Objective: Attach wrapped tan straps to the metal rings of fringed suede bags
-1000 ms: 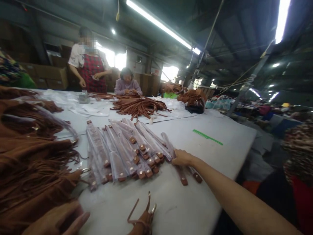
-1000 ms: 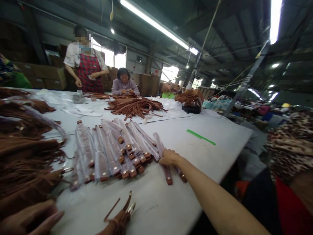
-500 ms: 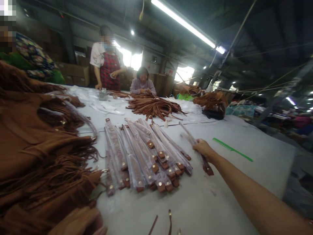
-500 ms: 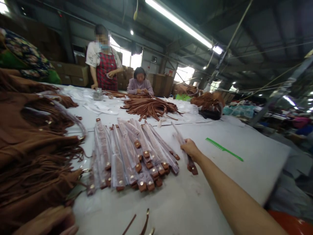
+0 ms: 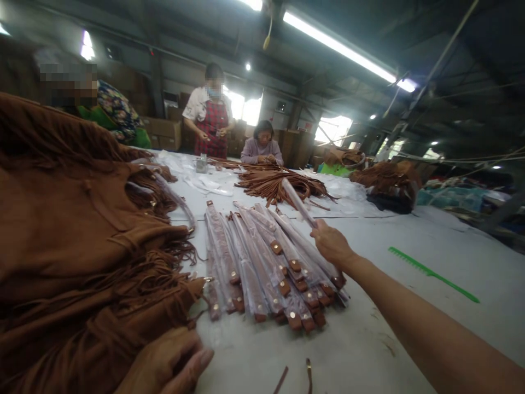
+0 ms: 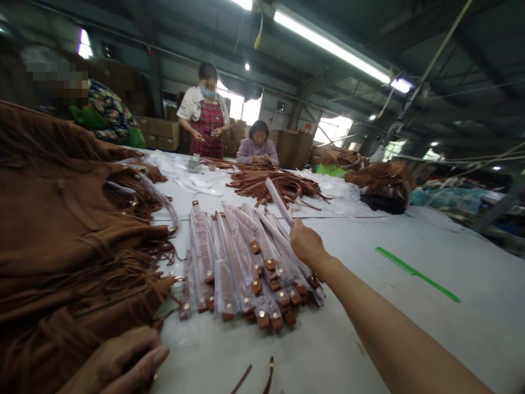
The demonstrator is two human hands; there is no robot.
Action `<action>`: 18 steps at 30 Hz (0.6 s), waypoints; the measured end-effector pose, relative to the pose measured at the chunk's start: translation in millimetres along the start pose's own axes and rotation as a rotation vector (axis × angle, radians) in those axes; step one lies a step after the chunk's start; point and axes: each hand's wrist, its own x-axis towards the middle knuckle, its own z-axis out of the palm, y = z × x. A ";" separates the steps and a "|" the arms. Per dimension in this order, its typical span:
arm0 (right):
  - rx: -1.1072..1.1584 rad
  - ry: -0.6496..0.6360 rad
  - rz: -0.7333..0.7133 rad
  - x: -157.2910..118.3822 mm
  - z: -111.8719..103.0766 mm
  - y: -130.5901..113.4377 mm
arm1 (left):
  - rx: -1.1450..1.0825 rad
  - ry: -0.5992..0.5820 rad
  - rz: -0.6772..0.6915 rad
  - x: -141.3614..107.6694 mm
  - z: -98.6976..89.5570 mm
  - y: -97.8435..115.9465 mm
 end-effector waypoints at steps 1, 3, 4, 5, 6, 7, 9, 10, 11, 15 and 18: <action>-0.016 0.033 -0.059 -13.1 -7.1 -5.6 | -0.114 0.008 -0.040 0.5 -0.8 3.4; -0.038 0.093 -0.217 -43.3 -16.6 -16.1 | -0.408 0.027 -0.123 1.8 -3.3 9.1; -0.078 0.176 -0.391 -59.1 -18.3 -20.5 | -0.568 0.043 -0.149 2.3 -5.3 11.6; -0.098 0.267 -0.558 -74.6 -17.8 -24.3 | -0.716 0.066 -0.156 2.5 -7.8 14.2; -0.112 0.325 -0.700 -89.4 -15.4 -27.7 | -0.845 0.086 -0.140 2.1 -10.6 17.1; -0.125 0.366 -0.813 -103.1 -11.7 -30.9 | -0.955 0.100 -0.108 1.1 -13.3 20.6; -0.143 0.417 -0.944 -126.7 -2.0 -37.0 | -1.127 0.100 -0.038 -2.0 -17.7 28.6; -0.144 0.435 -0.983 -136.2 2.8 -40.0 | -1.200 0.092 -0.029 -3.8 -18.8 32.5; -0.141 0.451 -1.010 -144.2 7.2 -42.7 | -1.258 0.090 -0.042 -5.6 -19.2 36.0; -0.159 0.513 -0.981 -161.2 15.3 -48.5 | -1.310 0.091 -0.106 -11.1 -14.9 41.8; -0.190 0.541 -0.924 -165.0 12.4 -48.0 | -1.167 -0.032 -0.030 -14.3 -9.9 40.7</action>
